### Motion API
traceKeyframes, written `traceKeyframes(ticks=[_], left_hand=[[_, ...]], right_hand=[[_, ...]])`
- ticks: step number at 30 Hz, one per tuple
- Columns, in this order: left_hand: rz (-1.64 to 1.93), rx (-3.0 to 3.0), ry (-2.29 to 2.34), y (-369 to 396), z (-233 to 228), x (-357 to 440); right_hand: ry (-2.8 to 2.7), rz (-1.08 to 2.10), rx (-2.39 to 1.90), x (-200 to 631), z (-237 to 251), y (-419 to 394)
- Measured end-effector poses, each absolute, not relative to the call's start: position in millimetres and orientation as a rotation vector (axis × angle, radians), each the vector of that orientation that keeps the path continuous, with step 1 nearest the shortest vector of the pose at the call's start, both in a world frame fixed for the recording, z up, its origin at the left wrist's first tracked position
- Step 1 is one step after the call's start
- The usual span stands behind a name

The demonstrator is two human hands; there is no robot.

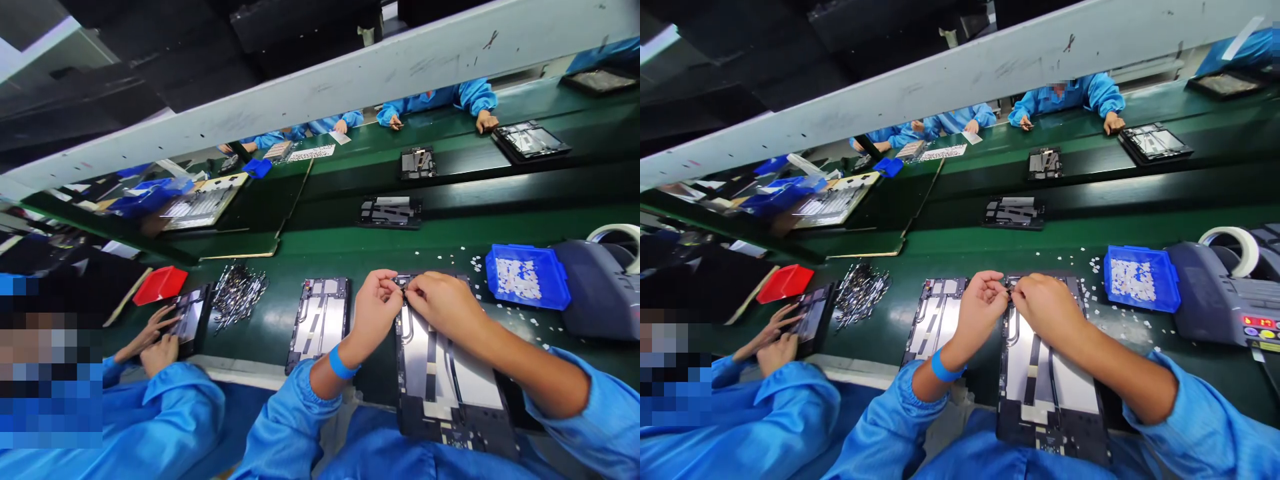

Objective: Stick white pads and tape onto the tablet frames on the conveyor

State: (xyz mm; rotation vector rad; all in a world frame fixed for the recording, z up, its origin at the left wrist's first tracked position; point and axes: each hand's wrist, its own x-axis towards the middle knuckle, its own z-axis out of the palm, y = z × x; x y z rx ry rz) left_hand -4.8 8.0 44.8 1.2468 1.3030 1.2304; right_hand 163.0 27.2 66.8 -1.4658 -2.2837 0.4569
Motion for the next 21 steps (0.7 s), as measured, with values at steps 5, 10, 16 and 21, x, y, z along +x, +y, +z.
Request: traceKeyframes(ticks=[5,10,16,21], left_hand=[[1.254,1.359,1.328,4,45,-2],[1.230,1.332,1.302,6,42,-3],[1.217,1.151,1.219,15,42,-12],[1.195,1.113,1.195,18,43,-14]], right_hand=[[-2.230,0.522,-1.480,161,72,30],[-2.168,0.667,-1.417,161,72,42],[-1.952,0.711,-1.540,210,74,51],[-1.898,0.467,-1.863,283,72,48]])
